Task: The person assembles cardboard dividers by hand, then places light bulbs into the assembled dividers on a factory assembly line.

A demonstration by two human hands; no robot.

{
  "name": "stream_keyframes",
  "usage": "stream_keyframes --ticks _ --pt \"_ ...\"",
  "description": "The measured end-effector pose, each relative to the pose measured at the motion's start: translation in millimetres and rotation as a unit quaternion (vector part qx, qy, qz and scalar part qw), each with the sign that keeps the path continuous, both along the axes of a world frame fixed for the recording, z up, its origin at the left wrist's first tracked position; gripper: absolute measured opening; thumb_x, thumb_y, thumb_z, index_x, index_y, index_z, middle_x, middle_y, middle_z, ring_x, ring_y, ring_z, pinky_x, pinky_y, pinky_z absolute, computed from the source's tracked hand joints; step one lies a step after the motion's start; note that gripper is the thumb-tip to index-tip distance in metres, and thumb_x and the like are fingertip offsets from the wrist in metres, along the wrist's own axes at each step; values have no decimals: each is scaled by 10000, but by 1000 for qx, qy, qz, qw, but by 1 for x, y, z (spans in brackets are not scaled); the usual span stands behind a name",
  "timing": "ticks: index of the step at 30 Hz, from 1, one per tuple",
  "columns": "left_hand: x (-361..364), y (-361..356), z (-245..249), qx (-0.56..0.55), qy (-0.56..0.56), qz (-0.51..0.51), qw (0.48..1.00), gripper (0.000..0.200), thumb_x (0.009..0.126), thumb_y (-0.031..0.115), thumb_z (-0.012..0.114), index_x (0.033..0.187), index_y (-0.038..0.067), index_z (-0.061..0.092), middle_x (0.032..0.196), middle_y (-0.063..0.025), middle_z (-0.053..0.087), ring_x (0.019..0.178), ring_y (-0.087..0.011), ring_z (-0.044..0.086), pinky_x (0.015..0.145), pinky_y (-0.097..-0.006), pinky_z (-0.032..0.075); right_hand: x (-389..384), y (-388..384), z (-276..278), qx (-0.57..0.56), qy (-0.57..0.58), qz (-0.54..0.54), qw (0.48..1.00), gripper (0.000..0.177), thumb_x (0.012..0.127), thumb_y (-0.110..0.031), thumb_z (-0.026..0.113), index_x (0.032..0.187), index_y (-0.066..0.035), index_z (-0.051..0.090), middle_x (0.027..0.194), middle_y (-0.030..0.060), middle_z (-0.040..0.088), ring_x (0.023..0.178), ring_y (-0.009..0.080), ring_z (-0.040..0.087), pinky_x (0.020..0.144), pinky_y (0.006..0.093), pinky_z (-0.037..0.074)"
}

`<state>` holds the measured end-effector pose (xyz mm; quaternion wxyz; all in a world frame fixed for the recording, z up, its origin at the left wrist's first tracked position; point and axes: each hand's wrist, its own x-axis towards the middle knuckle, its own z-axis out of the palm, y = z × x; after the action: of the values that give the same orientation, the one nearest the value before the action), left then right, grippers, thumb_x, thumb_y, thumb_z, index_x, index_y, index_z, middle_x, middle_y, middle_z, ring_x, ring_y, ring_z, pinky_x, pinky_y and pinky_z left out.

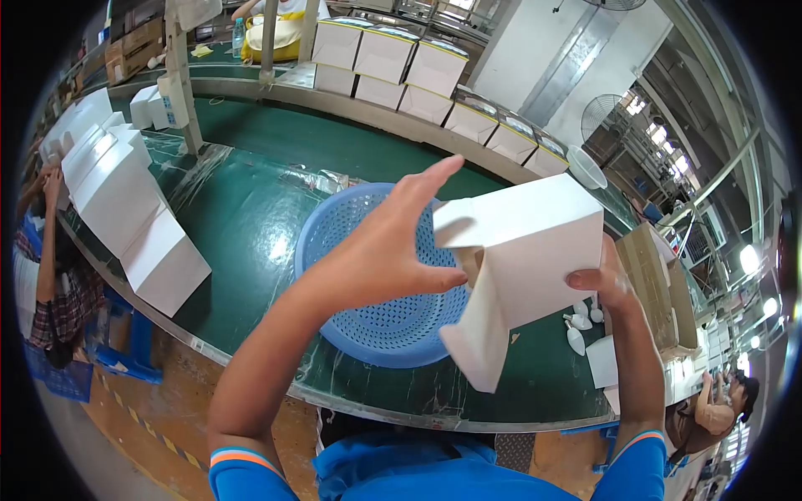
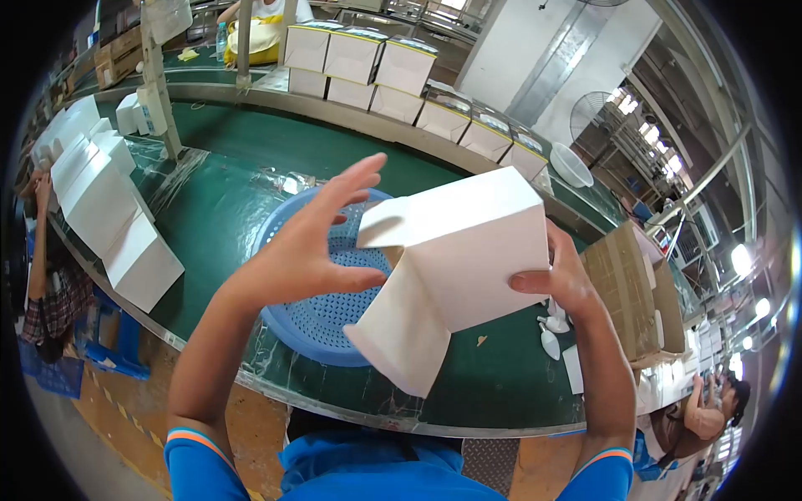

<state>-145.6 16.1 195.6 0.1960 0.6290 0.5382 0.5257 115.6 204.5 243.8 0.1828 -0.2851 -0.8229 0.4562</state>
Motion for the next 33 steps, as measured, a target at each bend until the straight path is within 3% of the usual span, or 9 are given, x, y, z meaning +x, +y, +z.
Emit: stream_keyframes --ticks 2,5,11,19,22,23,26,31,33 --pt "-6 18 -8 48 69 5 996 1003 656 175 796 1482 57 241 1420 -188 403 1296 -322 428 1069 -447 332 -16 -1 11 15 -12 6 1000 938 480 -323 833 1302 -8 508 1109 88 574 1051 186 525 969 320 375" --pt "-13 26 -23 -78 194 22 978 989 636 136 768 1472 35 250 1358 -224 453 1303 -359 388 1093 -437 282 -41 -2 23 292 -68 99 949 1054 482 -352 849 1393 -17 440 1028 107 475 1022 247 471 958 336 355" --pt "-40 27 -42 -72 123 78 987 940 594 218 804 1408 32 371 1312 -197 498 1251 -358 415 1073 -435 320 -101 -24 60 434 -165 129 876 971 486 -298 803 1363 -36 480 1017 144 532 994 293 472 923 364 385" --pt "-51 16 -26 -70 43 78 994 918 584 207 835 1391 46 426 1336 -167 515 1278 -327 421 1089 -416 318 -130 -11 71 443 -140 178 868 970 450 -322 759 1363 -107 511 1001 142 497 979 298 480 912 370 382" --pt "-57 19 -41 -36 120 122 985 917 570 261 834 1367 48 434 1315 -181 524 1248 -364 437 1055 -434 344 -136 -15 71 423 -155 192 872 972 450 -319 767 1365 -113 510 1005 142 494 992 312 495 919 382 387" --pt "-59 19 -45 1 98 115 988 850 588 209 826 1344 43 473 1304 -181 539 1194 -338 498 1026 -400 381 -132 -8 73 493 -139 166 842 988 428 -319 778 1355 -99 516 1050 159 530 1035 306 520 948 385 393" --pt "-62 11 -29 -31 43 75 996 790 613 156 808 1327 31 496 1263 -170 569 1151 -294 538 1011 -354 395 -142 -33 92 350 -151 229 895 870 619 -311 759 1364 19 454 1118 205 647 994 239 629 909 289 474" --pt "-56 9 -30 -3 28 73 997 753 640 111 786 1326 3 495 1257 -142 580 1201 -232 512 1019 -326 381 -123 -55 106 226 -210 267 913 818 603 -258 759 1321 27 490 1071 175 666 933 233 647 833 299 506" --pt "-53 8 -20 -35 24 75 996 757 635 120 791 1322 1 497 1259 -141 579 1205 -236 511 1031 -330 371 -110 -62 85 394 -80 248 881 779 598 -263 752 1284 25 519 1072 171 666 934 239 648 833 304 503"
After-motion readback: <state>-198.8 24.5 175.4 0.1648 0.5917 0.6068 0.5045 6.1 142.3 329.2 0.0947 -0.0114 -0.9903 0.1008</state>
